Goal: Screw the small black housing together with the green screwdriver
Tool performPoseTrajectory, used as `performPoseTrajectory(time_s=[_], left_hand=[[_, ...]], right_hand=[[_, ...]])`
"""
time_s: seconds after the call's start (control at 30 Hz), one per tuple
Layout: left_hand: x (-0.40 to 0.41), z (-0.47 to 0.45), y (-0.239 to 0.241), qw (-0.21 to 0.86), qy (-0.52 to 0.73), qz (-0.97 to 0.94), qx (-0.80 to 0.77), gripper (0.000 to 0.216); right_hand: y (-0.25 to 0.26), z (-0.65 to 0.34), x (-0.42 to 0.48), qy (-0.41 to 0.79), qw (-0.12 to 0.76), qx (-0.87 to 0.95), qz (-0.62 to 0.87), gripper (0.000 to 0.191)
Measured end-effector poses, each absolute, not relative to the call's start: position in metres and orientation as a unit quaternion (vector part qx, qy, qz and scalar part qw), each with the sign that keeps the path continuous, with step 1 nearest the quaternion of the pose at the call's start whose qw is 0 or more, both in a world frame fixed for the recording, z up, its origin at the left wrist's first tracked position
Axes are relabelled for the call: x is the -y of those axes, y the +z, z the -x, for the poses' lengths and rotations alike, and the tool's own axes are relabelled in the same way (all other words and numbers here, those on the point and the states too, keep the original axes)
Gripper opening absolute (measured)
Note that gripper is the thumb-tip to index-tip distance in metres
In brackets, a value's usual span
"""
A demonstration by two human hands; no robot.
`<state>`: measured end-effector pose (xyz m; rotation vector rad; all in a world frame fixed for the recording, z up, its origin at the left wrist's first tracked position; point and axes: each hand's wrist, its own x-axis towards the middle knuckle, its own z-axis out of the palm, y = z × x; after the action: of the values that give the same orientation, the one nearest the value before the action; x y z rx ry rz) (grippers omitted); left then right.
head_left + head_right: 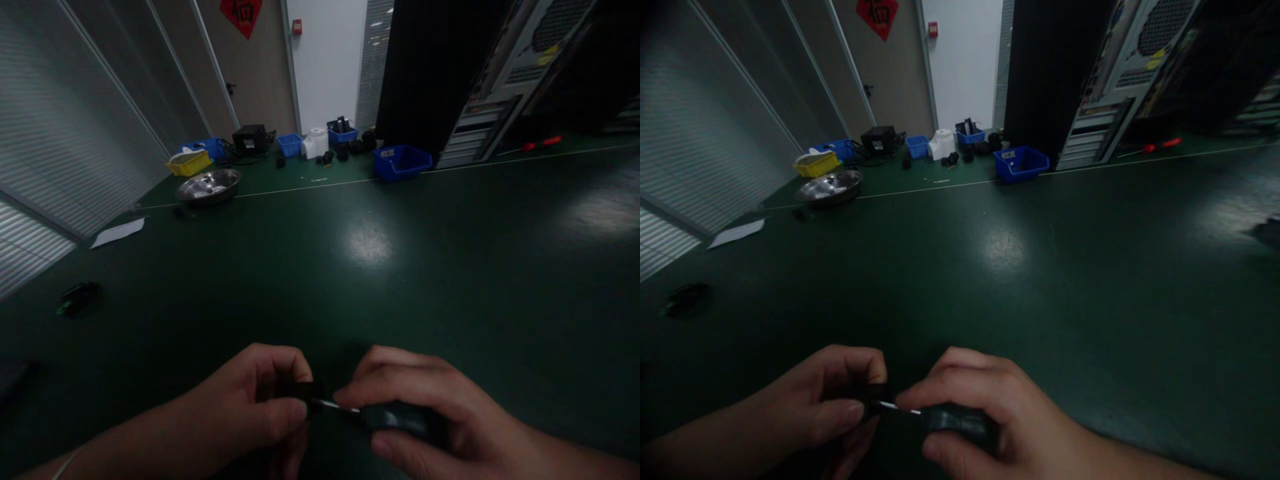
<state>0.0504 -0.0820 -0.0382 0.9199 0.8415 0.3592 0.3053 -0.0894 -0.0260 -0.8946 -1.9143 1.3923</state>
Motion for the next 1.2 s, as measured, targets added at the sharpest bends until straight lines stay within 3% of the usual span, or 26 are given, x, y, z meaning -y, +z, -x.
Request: performPoseTrajectory(time_s=[0.37, 0.5, 0.67, 0.83, 1.0, 1.2], left_hand=[[0.082, -0.050, -0.040, 0.787, 0.185, -0.437, -0.395, 0.030], [0.080, -0.050, -0.043, 0.801, 0.191, -0.416, -0.385, 0.025], [0.079, -0.052, -0.047, 0.828, 0.230, -0.366, -0.357, 0.035], [0.078, -0.055, -0.047, 0.831, 0.244, -0.351, -0.356, 0.020], [0.077, -0.054, -0.050, 0.836, 0.269, -0.365, -0.308, 0.014], [0.078, -0.054, -0.047, 0.810, 0.235, -0.413, -0.343, 0.029]], right_hand=[[-0.026, -0.304, 0.089, 0.519, 0.298, 0.728, 0.335, 0.035], [-0.022, -0.299, 0.087, 0.492, 0.293, 0.739, 0.356, 0.028], [-0.015, -0.288, 0.081, 0.483, 0.291, 0.748, 0.349, 0.028], [-0.020, -0.294, 0.083, 0.504, 0.292, 0.739, 0.338, 0.028], [-0.027, -0.304, 0.087, 0.528, 0.326, 0.722, 0.305, 0.045], [-0.030, -0.303, 0.085, 0.501, 0.356, 0.725, 0.312, 0.055]])
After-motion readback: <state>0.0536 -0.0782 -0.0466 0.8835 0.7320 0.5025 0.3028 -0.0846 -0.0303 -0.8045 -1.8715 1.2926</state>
